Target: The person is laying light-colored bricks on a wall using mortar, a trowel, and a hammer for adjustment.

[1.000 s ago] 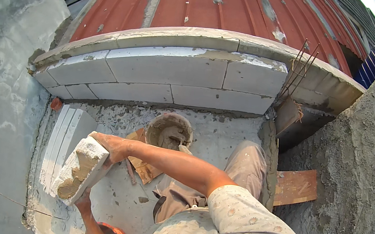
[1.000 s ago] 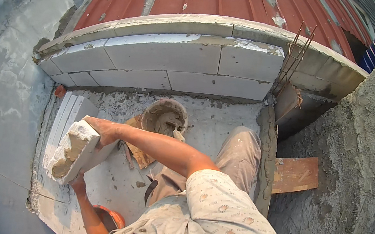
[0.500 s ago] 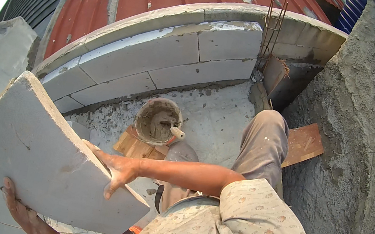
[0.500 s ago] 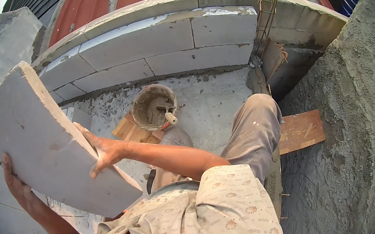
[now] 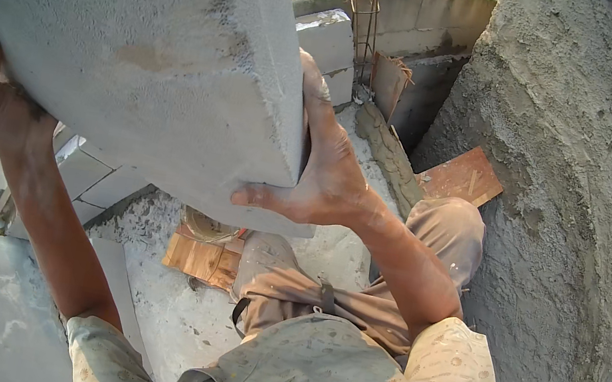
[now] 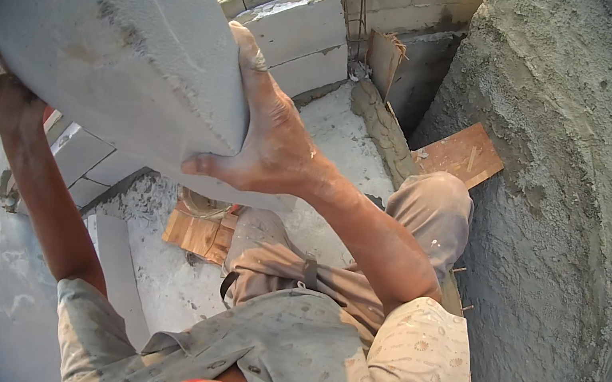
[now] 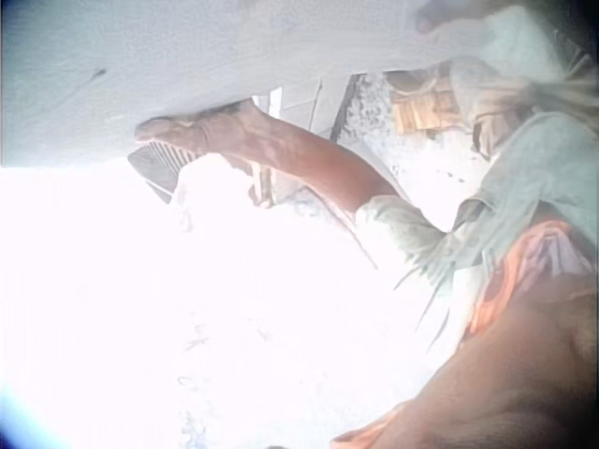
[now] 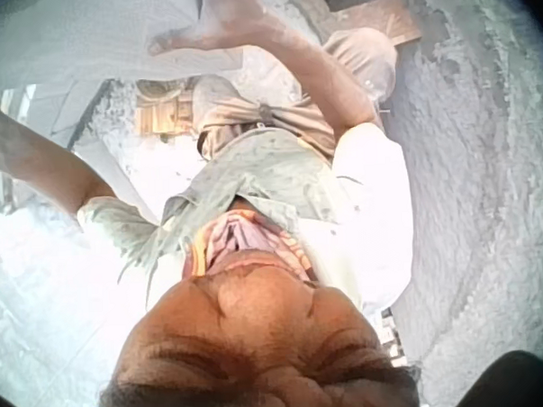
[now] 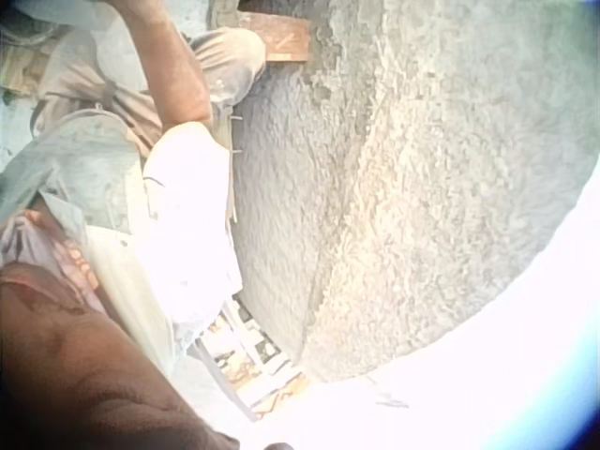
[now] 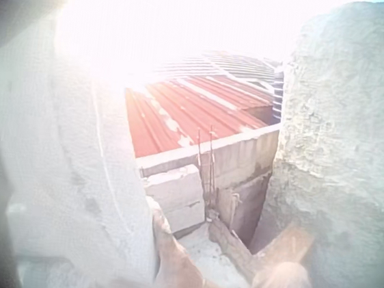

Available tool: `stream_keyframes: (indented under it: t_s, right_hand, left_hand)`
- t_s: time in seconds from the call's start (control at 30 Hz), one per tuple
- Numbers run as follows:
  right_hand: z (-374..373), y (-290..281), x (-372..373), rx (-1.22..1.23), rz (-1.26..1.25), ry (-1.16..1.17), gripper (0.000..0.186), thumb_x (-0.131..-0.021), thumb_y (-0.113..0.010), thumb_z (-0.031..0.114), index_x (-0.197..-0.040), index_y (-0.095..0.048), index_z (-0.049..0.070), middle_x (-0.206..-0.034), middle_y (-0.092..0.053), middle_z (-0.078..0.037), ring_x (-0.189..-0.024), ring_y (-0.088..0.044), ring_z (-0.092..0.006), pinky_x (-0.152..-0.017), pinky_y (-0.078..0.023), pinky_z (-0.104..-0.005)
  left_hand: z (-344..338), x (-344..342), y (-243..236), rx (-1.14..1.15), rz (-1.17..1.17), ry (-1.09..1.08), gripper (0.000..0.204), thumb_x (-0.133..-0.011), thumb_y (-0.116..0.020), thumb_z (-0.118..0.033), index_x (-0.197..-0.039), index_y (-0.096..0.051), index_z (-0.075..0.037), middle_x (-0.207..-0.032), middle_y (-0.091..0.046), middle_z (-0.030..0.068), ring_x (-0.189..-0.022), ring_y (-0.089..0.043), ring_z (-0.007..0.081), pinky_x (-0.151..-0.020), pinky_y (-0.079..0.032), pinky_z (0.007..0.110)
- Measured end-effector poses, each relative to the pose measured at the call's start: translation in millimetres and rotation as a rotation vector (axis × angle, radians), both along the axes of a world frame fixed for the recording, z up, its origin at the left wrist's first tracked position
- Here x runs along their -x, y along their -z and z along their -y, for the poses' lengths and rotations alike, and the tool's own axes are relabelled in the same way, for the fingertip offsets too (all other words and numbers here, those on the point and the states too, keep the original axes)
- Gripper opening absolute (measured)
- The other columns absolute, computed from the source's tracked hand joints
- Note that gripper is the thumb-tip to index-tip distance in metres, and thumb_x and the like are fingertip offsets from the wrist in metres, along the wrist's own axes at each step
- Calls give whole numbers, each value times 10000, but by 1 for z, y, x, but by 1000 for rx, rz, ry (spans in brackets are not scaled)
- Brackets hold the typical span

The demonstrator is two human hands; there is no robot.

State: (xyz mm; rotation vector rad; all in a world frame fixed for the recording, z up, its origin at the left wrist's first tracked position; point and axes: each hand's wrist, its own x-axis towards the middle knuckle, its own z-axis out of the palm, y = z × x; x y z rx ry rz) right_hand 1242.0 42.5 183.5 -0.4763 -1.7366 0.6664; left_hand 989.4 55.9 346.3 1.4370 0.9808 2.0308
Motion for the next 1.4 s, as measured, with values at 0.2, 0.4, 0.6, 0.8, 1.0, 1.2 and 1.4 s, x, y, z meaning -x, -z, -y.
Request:
stream_keyframes:
  t_s: [0.2,0.4,0.6,0.8,1.0,1.2,1.4]
  right_hand:
    - [-13,-40,-129,-94,430,638,1226,-536,-901,422,-1485,-212,64,-1460,-347,-221,-1334,-385,-331,-1073,-369,-425]
    - [-8,-3,-194,371,616,751,1057,-539,-889,264,-1445,-362,125,-1362,-500,-137,-1234,-508,-273,-1039,-407,-382]
    - [1,103,-237,694,750,830,932,-520,-852,204,-1376,-487,168,-1033,-608,-128,-954,-618,-285,-861,-489,-379]
    - [-17,167,-263,912,833,869,950,-547,-837,222,-1408,-442,165,-1021,-592,-159,-942,-612,-324,-843,-490,-395]
    - [-88,204,-247,878,901,860,936,-580,-822,211,-1425,-420,210,-981,-557,-159,-903,-601,-348,-821,-485,-424]
    - [-130,232,-249,860,926,890,902,-615,-799,203,-1430,-416,236,-945,-533,-208,-855,-589,-390,-806,-478,-463]
    - [-138,248,-251,864,877,877,892,-622,-791,192,-1431,-419,241,-929,-527,-244,-810,-598,-404,-777,-487,-475]
  left_hand:
    - [-160,-79,96,77,207,1000,539,-966,-408,-545,-1037,-556,-32,-688,-551,-3,-575,-507,41,-456,-364,203]
    - [-191,-230,281,660,547,1051,788,-863,-499,-645,-1344,-409,-28,-1260,-524,155,-1115,-523,238,-878,-472,383]
    - [-159,-317,449,1047,657,1039,1009,-805,-559,-670,-1477,-91,-81,-1489,-290,151,-1345,-347,299,-1052,-366,459]
    - [-165,-372,498,1354,569,813,1093,-790,-571,-693,-1495,-38,-49,-1535,-176,166,-1417,-174,297,-1139,-184,470]
    - [-233,-372,574,1222,442,878,1198,-758,-497,-788,-1490,106,-56,-1542,-112,194,-1402,-193,325,-1111,-248,465]
    - [-279,-380,566,1143,410,874,1018,-860,-413,-721,-1492,-79,3,-1513,-208,198,-1389,-227,296,-1121,-238,409]
    - [-289,-370,564,1089,272,834,924,-893,-360,-694,-1477,-181,0,-1508,-235,193,-1392,-234,283,-1135,-219,385]
